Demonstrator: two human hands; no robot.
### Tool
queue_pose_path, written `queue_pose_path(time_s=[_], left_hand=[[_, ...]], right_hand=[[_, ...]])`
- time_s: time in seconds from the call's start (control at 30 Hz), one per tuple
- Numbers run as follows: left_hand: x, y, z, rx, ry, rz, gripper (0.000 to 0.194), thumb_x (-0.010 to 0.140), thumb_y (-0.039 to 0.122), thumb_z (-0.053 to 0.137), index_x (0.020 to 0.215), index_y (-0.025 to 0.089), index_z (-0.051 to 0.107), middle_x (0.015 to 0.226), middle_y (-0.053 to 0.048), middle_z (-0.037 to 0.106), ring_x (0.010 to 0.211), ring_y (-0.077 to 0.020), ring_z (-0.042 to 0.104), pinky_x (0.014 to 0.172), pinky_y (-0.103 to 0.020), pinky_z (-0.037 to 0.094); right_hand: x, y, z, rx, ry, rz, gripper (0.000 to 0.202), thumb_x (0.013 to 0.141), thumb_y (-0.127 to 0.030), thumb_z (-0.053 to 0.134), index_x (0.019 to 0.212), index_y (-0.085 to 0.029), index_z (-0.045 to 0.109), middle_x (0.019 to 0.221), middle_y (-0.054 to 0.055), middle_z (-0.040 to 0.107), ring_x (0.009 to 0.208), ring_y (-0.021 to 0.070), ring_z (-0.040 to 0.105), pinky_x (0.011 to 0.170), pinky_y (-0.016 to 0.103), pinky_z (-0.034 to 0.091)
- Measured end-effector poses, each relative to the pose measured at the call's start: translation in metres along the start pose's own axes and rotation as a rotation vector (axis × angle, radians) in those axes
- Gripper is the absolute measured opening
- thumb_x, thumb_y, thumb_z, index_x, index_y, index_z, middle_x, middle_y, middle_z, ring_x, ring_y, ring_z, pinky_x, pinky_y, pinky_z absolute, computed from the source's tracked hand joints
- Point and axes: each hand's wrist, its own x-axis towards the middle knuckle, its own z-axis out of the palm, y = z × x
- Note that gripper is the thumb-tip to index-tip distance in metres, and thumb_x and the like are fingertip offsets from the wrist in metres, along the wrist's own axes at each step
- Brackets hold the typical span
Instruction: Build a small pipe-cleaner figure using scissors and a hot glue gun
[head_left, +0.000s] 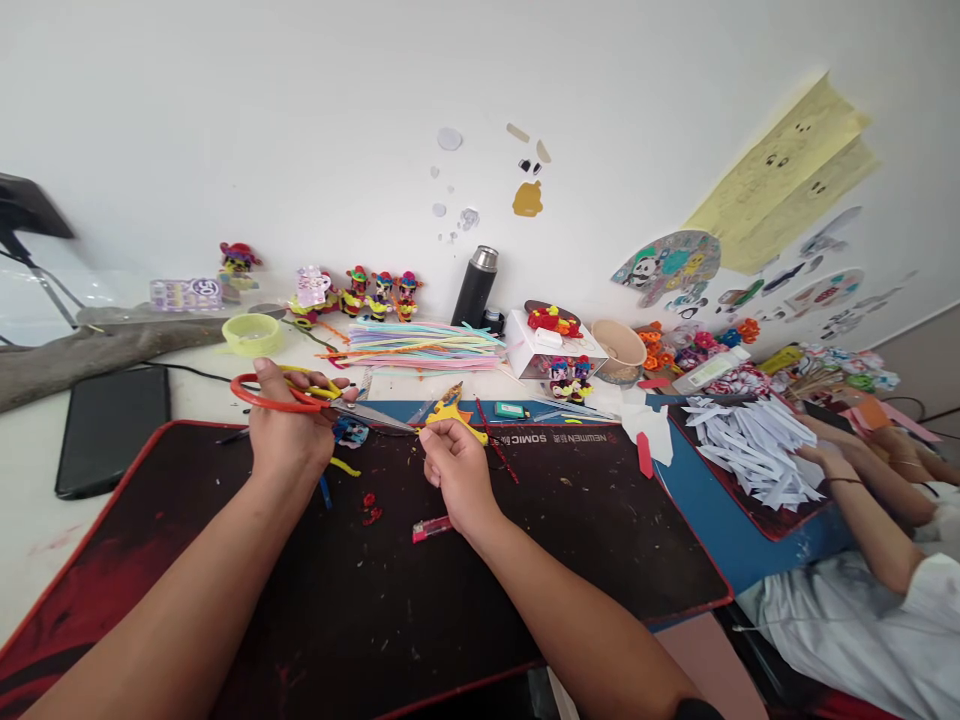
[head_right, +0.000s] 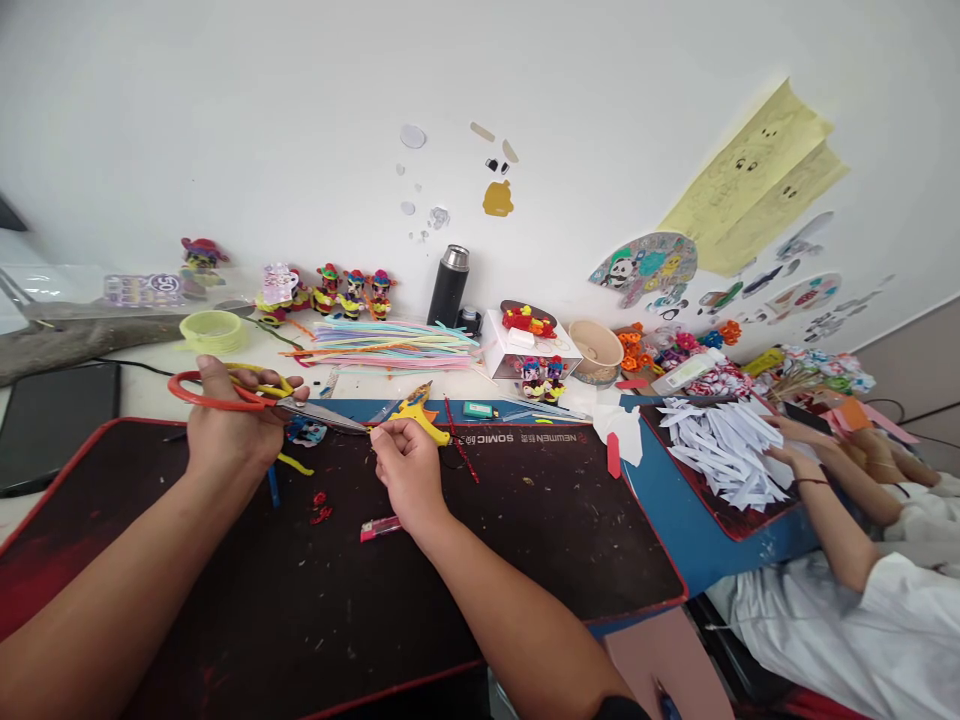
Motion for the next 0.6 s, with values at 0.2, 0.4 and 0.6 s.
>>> queue_pose_path(time_s=[0.2,0.4,0.6], left_hand=[[0.002,0.0,0.0,0.001,0.0,0.017,0.061,0.091,0.073,0.067,0.068,0.019,0.054,0.066,0.002,0.061,0.065,-0.0201,0.074,0.071,-0.039,0.066],[0.002,0.001,0.001,0.009,0.01,0.015,0.062,0.091,0.075,0.066,0.067,0.019,0.053,0.066,0.002,0.06,0.065,-0.0198,0.073,0.068,-0.039,0.066],[0.002,0.001,0.001,0.012,0.011,0.017,0.063,0.091,0.075,0.066,0.067,0.019,0.052,0.066,0.002,0.059,0.064,-0.019,0.072,0.066,-0.036,0.065]], right_hand=[[0.001,-0.001,-0.002,0.009,-0.008,-0.01,0.033,0.078,-0.045,0.084,0.082,-0.022,0.062,0.054,-0.011,0.044,0.044,0.0068,0.03,0.043,0.022,0.027],[-0.006,-0.01,-0.016,-0.16,-0.112,-0.046,0.033,0.086,-0.051,0.078,0.087,-0.022,0.063,0.056,-0.009,0.049,0.045,0.0091,0.039,0.047,0.024,0.034],[-0.025,-0.033,-0.042,-0.643,-0.279,-0.192,0.015,0.096,-0.038,0.072,0.1,-0.024,0.074,0.07,-0.005,0.058,0.063,0.014,0.053,0.063,0.027,0.041]])
